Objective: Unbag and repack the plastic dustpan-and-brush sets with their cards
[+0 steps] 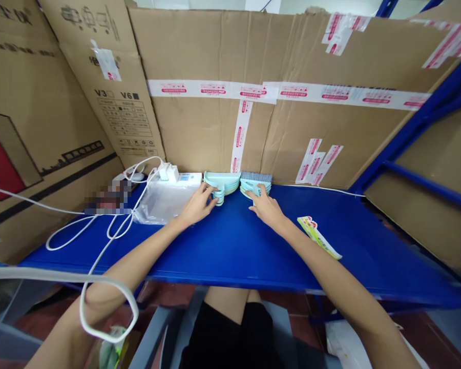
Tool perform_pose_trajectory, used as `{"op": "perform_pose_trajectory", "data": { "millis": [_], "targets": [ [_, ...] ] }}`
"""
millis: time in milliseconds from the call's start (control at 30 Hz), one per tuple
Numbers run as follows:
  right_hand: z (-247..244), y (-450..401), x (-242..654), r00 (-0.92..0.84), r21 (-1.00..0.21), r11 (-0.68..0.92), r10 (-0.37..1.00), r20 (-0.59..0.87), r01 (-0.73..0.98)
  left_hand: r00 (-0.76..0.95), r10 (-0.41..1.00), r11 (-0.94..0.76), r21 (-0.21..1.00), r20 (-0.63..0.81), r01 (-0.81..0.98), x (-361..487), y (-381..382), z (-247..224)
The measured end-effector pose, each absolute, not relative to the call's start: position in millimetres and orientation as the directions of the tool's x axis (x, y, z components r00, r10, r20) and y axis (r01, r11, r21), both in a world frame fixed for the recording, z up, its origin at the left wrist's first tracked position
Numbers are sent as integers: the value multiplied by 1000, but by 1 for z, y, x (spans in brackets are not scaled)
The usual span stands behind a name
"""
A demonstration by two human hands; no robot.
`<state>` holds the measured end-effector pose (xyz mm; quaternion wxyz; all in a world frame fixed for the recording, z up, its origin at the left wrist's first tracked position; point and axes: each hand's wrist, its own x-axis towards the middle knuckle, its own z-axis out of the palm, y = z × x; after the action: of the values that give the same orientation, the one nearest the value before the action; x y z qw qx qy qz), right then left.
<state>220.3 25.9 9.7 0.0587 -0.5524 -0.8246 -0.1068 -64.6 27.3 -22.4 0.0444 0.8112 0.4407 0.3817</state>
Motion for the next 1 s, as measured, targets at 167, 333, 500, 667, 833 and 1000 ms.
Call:
{"op": "perform_pose_trajectory", "data": {
  "millis": [167, 333, 500, 667, 833, 1000],
  "targets": [
    [6, 32, 226, -361, 35, 364, 901, 240, 931, 321, 747, -615, 421, 582, 667, -65, 26, -22],
    [10, 25, 242, -417, -161, 451, 886, 204, 878, 313, 764, -595, 430, 564, 679, -65, 25, -21],
    [10, 20, 248, -458, -154, 485, 871, 177, 861, 305, 762, -591, 420, 571, 689, -65, 23, -19],
    [5, 27, 247, -446, -178, 489, 864, 234, 854, 306, 758, -592, 410, 575, 694, -65, 22, -17],
    [7, 29, 247, -424, -178, 483, 858, 289, 857, 312, 761, -595, 420, 569, 685, -66, 21, -17],
    [6, 33, 247, -444, -145, 509, 834, 328, 849, 306, 763, -591, 426, 569, 685, -65, 21, -18]
  ]
}}
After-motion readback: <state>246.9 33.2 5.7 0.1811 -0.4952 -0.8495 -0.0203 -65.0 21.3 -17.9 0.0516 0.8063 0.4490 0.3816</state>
